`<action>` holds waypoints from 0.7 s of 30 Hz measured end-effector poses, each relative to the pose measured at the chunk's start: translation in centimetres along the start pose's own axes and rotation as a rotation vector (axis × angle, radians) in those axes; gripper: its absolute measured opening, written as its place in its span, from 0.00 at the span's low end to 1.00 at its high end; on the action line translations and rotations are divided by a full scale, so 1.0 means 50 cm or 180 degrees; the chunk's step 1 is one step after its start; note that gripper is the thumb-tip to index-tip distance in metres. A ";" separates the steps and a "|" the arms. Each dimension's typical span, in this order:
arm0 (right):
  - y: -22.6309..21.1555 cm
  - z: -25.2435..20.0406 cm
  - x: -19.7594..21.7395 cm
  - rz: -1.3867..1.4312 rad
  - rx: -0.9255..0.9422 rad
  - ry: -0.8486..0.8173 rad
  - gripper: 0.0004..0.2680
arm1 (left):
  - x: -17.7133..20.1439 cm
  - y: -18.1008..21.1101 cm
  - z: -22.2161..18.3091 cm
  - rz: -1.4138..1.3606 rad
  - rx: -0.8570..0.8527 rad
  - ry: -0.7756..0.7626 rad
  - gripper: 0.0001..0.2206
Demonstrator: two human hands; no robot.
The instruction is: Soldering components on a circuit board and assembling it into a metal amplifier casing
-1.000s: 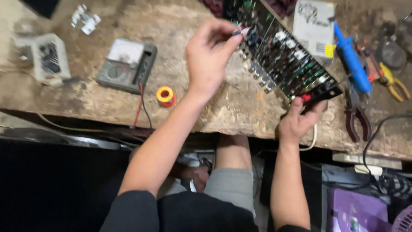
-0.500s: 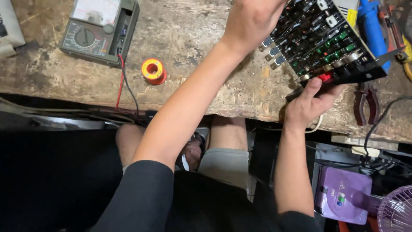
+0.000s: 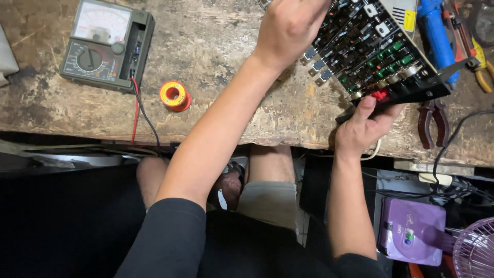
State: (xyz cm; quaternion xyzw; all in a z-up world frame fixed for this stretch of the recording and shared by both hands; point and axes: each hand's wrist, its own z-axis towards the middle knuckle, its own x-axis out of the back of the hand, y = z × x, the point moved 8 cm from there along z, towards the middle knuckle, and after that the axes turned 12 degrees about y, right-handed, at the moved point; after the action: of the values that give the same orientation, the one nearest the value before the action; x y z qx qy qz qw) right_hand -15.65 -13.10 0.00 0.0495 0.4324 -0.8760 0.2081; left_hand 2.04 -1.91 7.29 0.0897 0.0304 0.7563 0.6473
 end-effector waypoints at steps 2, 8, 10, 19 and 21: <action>-0.003 -0.001 -0.002 0.0043 0.0017 -0.0025 0.17 | 0.001 0.001 0.000 -0.0006 -0.0017 -0.0018 0.15; -0.011 -0.001 -0.009 0.0109 -0.0014 -0.0099 0.19 | -0.002 0.000 0.002 0.0040 -0.0003 -0.0066 0.17; -0.025 0.002 -0.017 0.0034 -0.0025 -0.0111 0.19 | -0.002 0.001 0.007 0.0031 0.0001 -0.0064 0.17; -0.030 -0.002 -0.019 0.0132 0.0052 -0.0183 0.17 | 0.013 0.022 0.038 0.0033 -0.0362 -0.0234 0.18; -0.040 -0.002 -0.025 -0.0037 0.0083 -0.0265 0.16 | 0.015 0.021 0.039 -0.0002 -0.0425 -0.0192 0.18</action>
State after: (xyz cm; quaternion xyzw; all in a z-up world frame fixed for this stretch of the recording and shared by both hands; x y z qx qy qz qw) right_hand -15.31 -11.52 1.73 0.0132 0.4121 -0.8841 0.2200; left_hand 1.23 -1.50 9.45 0.0690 -0.0396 0.7534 0.6528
